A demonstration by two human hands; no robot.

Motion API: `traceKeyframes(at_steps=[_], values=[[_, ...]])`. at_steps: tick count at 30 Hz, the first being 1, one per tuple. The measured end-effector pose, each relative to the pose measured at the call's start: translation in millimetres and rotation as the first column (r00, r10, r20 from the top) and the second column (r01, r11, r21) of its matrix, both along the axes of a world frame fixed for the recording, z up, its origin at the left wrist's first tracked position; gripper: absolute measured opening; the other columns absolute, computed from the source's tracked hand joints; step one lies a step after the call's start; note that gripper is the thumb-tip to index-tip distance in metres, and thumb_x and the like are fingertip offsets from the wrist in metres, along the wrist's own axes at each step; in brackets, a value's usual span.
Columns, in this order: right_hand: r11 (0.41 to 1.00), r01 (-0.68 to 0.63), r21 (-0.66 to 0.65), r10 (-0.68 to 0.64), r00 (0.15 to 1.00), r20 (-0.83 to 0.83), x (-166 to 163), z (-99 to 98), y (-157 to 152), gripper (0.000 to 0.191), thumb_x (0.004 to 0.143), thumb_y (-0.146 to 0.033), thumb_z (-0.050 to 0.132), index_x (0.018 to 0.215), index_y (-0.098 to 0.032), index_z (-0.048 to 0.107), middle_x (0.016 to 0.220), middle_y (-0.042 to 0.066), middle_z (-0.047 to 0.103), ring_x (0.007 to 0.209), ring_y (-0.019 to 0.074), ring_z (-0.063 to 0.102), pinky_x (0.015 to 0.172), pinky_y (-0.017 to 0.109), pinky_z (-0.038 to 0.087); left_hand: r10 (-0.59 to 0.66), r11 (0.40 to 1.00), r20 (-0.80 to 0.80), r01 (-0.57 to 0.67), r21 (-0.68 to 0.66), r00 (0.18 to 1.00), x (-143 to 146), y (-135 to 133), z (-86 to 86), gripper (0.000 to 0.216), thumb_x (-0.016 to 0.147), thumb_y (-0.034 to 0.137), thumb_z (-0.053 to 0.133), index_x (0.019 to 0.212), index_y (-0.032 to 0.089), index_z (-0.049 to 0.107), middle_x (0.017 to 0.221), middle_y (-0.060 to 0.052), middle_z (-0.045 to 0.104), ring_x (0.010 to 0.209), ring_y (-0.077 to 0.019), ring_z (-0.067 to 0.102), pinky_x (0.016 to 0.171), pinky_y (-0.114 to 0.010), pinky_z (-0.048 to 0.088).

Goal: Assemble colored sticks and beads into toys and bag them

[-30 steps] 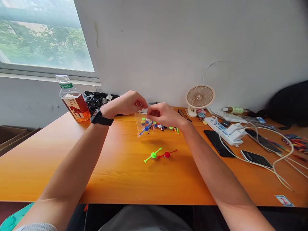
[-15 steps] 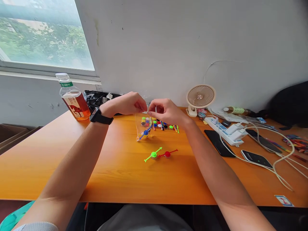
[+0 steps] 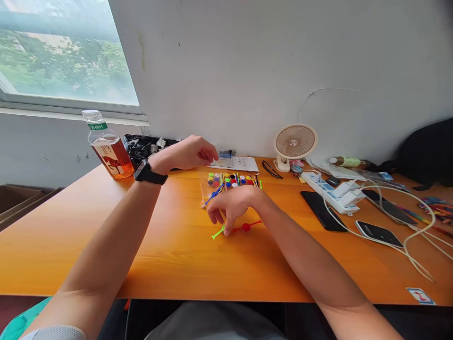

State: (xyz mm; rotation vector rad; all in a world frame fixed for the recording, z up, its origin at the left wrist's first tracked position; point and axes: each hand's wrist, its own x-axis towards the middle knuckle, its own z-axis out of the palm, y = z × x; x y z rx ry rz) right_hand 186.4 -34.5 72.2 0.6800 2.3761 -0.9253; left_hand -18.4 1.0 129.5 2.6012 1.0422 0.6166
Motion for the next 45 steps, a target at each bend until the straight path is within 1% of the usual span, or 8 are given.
traceKeyframes(at_steps=[6, 12, 18, 22, 25, 30, 39, 45], values=[[0.996, -0.06, 0.063, 0.058, 0.998, 0.032, -14, -23.0, 3, 0.029, 0.066, -0.016, 0.092, 0.09, -0.016, 0.076, 0.083, -0.002, 0.073, 0.075, 0.0154, 0.066, 0.06, 0.025, 0.041, 0.03, 0.999, -0.002, -0.03, 0.03, 1.0, 1, -3, 1.6, 0.031, 0.079, 0.018, 0.065, 0.104, 0.019, 0.084, 0.091, -0.005, 0.082, 0.079, -0.0164, 0.074, 0.072, -0.024, 0.056], [0.998, 0.059, 0.017, -0.049, 0.932, -0.359, 3, 8.6, 2, 0.024, 0.088, -0.015, 0.071, 0.112, -0.017, 0.075, 0.083, 0.0, 0.072, 0.073, 0.0135, 0.066, 0.06, 0.023, 0.047, 0.032, 0.999, -0.039, -0.03, 0.042, 0.999, 0, -5, 2.2, 0.038, 0.079, 0.016, 0.063, 0.11, 0.021, 0.084, 0.101, -0.004, 0.083, 0.082, -0.0168, 0.073, 0.071, -0.023, 0.053], [0.864, 0.504, -0.005, -0.187, 0.311, -0.932, 29, 50.2, 3, 0.018, 0.1, -0.034, 0.068, 0.107, -0.019, 0.073, 0.09, 0.004, 0.074, 0.078, 0.0153, 0.07, 0.073, 0.03, 0.059, 0.02, 0.998, -0.06, -0.016, 0.06, 0.998, -4, -5, 3.6, 0.036, 0.08, 0.016, 0.062, 0.107, 0.021, 0.085, 0.082, -0.002, 0.079, 0.073, -0.0149, 0.068, 0.065, -0.022, 0.048], [0.758, 0.651, 0.038, -0.054, 0.121, -0.991, 38, 49.8, 14, 0.024, 0.1, -0.044, 0.07, 0.107, -0.021, 0.073, 0.092, 0.004, 0.074, 0.082, 0.0171, 0.071, 0.08, 0.034, 0.062, 0.005, 1.0, -0.014, -0.005, 0.019, 1.0, -2, -6, 4.2, 0.038, 0.082, 0.017, 0.064, 0.113, 0.022, 0.084, 0.098, -0.003, 0.082, 0.08, -0.0157, 0.071, 0.072, -0.024, 0.052], [0.71, 0.693, 0.124, -0.007, 0.184, -0.983, 37, 39.7, 22, 0.022, 0.099, -0.042, 0.069, 0.103, -0.021, 0.074, 0.091, 0.004, 0.075, 0.082, 0.0179, 0.071, 0.08, 0.034, 0.059, -0.001, 1.0, -0.006, 0.001, -0.015, 1.0, 0, -7, 3.8, 0.038, 0.081, 0.019, 0.066, 0.115, 0.021, 0.083, 0.1, -0.004, 0.082, 0.082, -0.0165, 0.073, 0.073, -0.025, 0.054], [0.747, 0.607, 0.271, -0.01, 0.417, -0.909, 31, 33.6, 19, 0.019, 0.102, -0.03, 0.061, 0.099, -0.019, 0.076, 0.091, 0.004, 0.075, 0.079, 0.0172, 0.066, 0.07, 0.03, 0.051, 0.021, 1.0, -0.021, -0.022, -0.006, 1.0, 0, -6, 1.8, 0.034, 0.081, 0.02, 0.065, 0.109, 0.02, 0.083, 0.084, -0.003, 0.079, 0.076, -0.0159, 0.07, 0.067, -0.023, 0.05], [0.799, 0.581, 0.154, -0.039, 0.306, -0.951, 28, 42.0, 9, 0.021, 0.101, -0.036, 0.062, 0.104, -0.019, 0.074, 0.097, 0.005, 0.075, 0.086, 0.0182, 0.067, 0.081, 0.033, 0.057, 0.055, 0.998, -0.005, -0.055, 0.008, 0.998, -2, -4, 0.5, 0.032, 0.081, 0.022, 0.065, 0.108, 0.016, 0.083, 0.08, -0.003, 0.077, 0.072, -0.0147, 0.066, 0.064, -0.022, 0.046], [0.8, 0.532, 0.277, -0.034, 0.502, -0.864, 30, 35.9, 15, 0.021, 0.102, -0.028, 0.055, 0.105, -0.018, 0.074, 0.091, 0.004, 0.071, 0.075, 0.0148, 0.06, 0.069, 0.027, 0.046, -0.009, 1.0, 0.014, 0.01, -0.021, 1.0, -3, -2, -0.2, 0.032, 0.083, 0.022, 0.064, 0.108, 0.019, 0.083, 0.084, -0.002, 0.08, 0.074, -0.0152, 0.07, 0.065, -0.022, 0.049]])
